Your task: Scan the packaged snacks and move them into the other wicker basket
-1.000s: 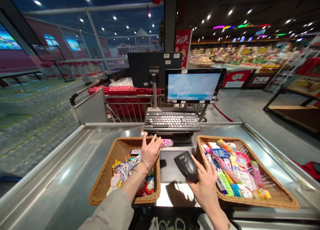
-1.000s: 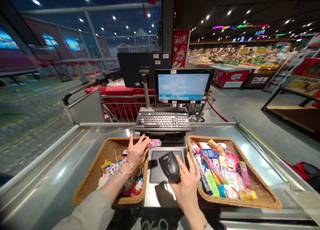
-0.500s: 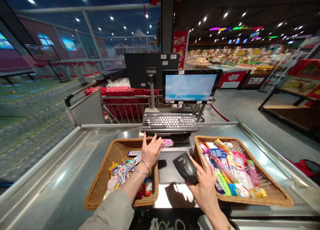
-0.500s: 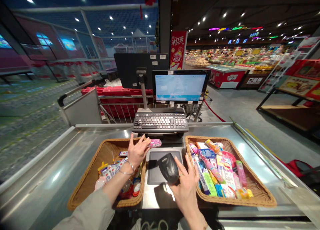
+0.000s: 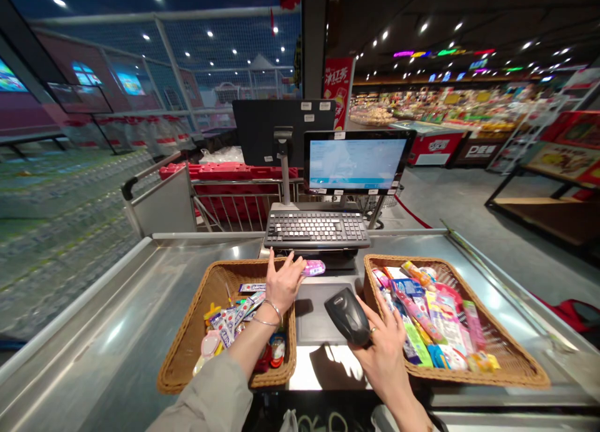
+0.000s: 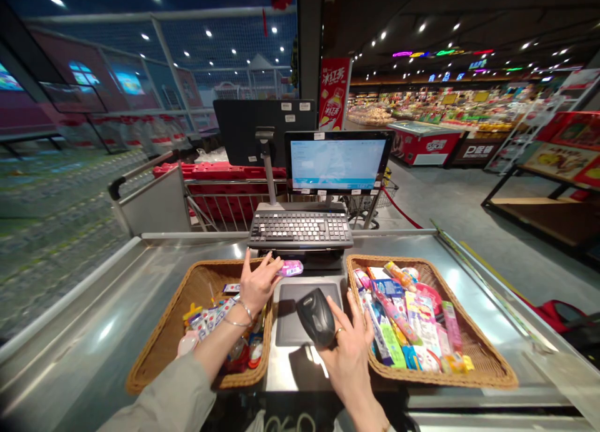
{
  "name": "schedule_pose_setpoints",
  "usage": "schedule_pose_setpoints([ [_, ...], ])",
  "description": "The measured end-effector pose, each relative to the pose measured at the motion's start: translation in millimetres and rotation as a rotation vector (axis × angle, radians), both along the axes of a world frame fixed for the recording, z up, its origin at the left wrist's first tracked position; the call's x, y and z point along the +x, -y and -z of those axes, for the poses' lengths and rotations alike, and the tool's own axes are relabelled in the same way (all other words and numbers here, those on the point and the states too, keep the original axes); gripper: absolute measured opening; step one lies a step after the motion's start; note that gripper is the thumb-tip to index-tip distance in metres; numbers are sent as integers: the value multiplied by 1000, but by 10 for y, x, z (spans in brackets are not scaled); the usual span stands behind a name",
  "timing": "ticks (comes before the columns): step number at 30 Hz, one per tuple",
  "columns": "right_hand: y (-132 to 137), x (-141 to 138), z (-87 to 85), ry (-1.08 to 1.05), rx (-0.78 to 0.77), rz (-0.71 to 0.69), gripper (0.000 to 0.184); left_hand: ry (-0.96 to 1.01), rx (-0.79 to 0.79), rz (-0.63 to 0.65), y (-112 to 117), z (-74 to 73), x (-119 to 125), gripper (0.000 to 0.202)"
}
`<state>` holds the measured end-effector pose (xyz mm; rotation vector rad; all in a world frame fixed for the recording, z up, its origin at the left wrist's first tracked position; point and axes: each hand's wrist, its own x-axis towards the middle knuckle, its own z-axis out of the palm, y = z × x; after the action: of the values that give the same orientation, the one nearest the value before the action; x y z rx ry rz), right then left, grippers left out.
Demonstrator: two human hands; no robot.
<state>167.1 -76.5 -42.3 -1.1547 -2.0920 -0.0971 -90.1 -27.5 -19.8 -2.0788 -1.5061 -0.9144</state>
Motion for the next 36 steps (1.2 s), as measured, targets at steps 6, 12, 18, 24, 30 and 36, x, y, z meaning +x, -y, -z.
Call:
schedule_pose_setpoints([
  [6, 14, 24, 5, 19, 0, -10, 40, 11, -7, 6, -25, -6, 24, 24],
  [12, 27, 45, 17, 30, -1, -9, 41, 5, -1, 10, -47, -6, 38, 25],
  [18, 24, 93, 2, 6, 23, 16, 39, -11, 41, 31, -84, 3, 73, 26],
  [24, 19, 159, -14, -23, 77, 46, 38, -7, 62, 57, -145, -10, 146, 25],
  [30, 38, 239, -25, -38, 96, 97, 37, 10, 56, 84, -195, -57, 257, 26],
  [36, 47, 331, -45, -64, 98, 144, 42, 28, 55, 132, -242, -114, 390, 24],
])
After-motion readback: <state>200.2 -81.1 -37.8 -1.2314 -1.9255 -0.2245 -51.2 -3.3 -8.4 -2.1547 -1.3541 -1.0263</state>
